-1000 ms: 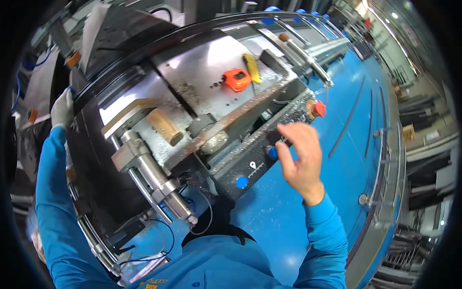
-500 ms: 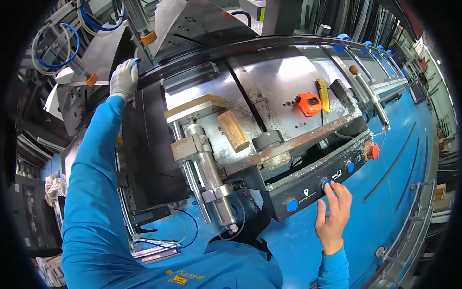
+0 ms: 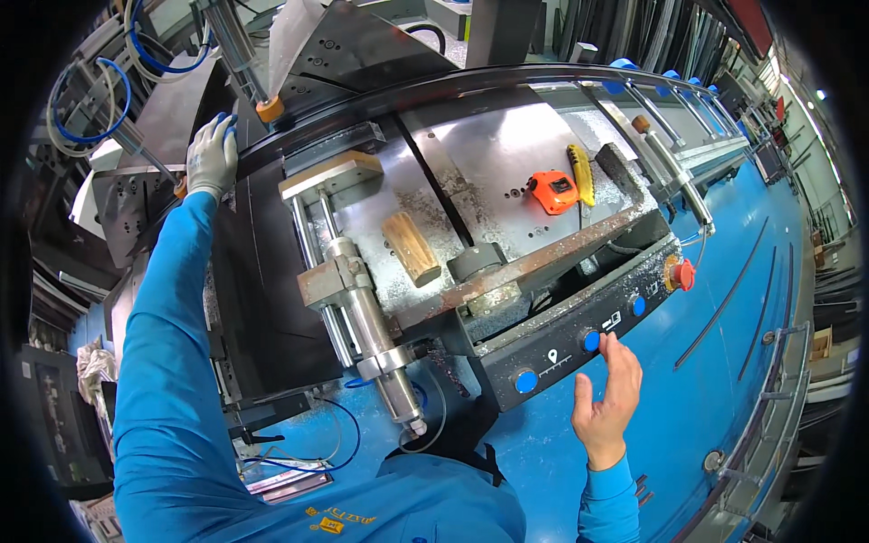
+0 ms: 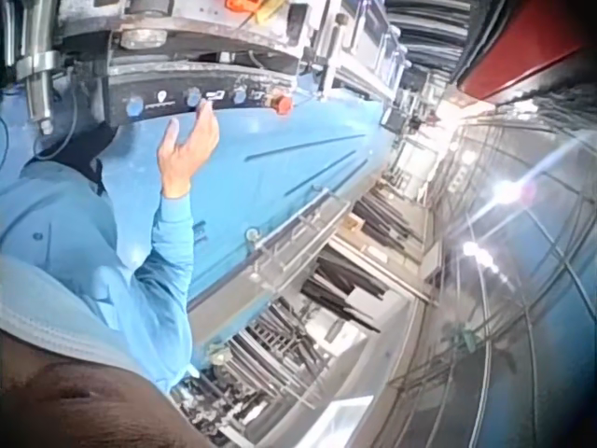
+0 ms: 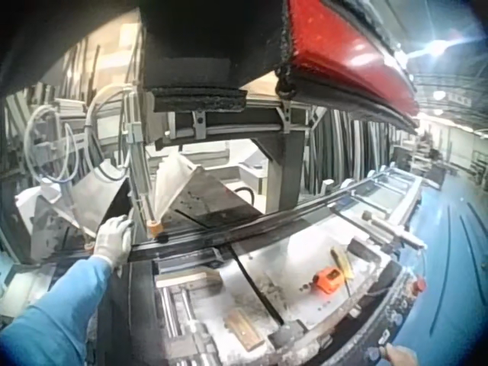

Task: Operating an industrial machine to process metal profiles, including loading material and measuring dimensions with a tape measure.

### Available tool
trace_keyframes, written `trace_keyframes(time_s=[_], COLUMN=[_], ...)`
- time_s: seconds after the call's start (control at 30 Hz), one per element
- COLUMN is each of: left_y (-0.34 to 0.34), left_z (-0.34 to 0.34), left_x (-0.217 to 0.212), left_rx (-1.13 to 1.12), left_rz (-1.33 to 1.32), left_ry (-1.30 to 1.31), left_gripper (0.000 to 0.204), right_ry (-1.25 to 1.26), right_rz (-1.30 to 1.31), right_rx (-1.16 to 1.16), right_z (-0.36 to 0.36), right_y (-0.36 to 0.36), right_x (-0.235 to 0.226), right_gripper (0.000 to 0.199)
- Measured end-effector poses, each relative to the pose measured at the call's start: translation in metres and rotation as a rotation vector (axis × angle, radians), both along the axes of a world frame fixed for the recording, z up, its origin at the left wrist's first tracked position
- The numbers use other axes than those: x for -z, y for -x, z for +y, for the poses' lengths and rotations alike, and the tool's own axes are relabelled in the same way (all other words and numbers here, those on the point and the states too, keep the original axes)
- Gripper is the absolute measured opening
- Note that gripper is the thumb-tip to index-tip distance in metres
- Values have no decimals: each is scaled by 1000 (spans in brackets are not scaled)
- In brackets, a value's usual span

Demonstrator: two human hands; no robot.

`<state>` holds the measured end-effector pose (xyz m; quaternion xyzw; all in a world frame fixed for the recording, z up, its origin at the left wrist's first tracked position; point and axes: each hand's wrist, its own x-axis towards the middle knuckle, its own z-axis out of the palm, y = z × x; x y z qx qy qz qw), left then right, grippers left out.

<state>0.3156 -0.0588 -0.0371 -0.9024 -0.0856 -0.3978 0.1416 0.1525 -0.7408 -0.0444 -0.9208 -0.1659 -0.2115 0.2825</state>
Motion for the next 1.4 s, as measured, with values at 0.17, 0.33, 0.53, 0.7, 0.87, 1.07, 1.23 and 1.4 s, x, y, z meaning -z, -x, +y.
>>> trace_keyframes(time_s=[0.17,0.33,0.53,0.7,0.87,1.07,1.23,1.4], left_y=[1,-13,11,9,83,260,443,551], left_z=[12,9,64,-46,-159,-298,-491,-711], left_x=[1,8,19,-1,-28,11,159,273], left_rx=[-13,97,-266,-496,208,55,-204,-733], left_rz=[30,7,150,122,-182,-538,-898,-1221], left_ry=[33,141,15,108,801,821,1555,1784], left_gripper=[38,39,46,49,51,55,59,38], right_ry=[121,162,185,142,77,29,8,104], right_rz=[-41,-78,-69,-80,-69,-109,-182,-227], right_rx=[-90,-10,-100,-195,-324,-440,-543,-599], right_z=[-13,-50,-82,-105,-124,-143,-133,-165], right_y=[-11,-39,-68,-73,-81,-94,-102,-115], right_x=[-7,-5,-1,-1,-6,-8,6,5], right_gripper=[56,59,65,63,64,66,64,72])
